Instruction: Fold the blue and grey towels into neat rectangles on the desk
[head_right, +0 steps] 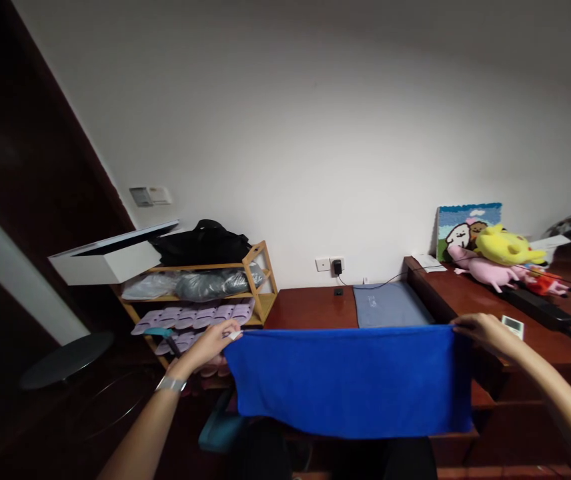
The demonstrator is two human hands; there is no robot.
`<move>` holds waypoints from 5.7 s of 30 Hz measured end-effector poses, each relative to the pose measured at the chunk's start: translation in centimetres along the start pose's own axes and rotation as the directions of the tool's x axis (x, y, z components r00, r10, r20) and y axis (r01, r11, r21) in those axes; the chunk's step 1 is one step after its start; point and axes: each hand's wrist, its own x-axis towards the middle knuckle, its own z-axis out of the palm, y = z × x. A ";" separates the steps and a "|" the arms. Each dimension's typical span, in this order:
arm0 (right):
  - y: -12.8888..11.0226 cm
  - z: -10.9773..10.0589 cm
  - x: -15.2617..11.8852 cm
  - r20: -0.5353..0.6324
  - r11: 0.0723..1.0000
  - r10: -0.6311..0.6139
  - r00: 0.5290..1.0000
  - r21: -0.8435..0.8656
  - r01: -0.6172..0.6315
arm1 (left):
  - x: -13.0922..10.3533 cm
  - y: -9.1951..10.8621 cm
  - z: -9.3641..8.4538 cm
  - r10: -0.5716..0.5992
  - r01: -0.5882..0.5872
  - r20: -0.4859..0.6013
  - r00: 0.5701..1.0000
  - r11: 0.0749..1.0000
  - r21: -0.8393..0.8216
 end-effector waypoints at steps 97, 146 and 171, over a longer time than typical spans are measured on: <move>9.9 33.4 4.2 0.099 0.717 0.641 0.761 -0.433 -0.547 | 8.0 -22.3 25.6 -0.202 0.202 -0.065 0.977 0.794 0.573; -18.5 42.6 9.2 0.343 0.972 0.231 0.910 -0.048 -0.229 | -4.4 -15.2 25.5 -0.143 0.112 0.025 0.989 0.860 0.499; -17.2 41.8 4.3 0.172 0.989 0.146 0.974 0.001 -0.149 | -3.8 -14.1 25.0 -0.189 0.131 0.053 0.981 0.829 0.544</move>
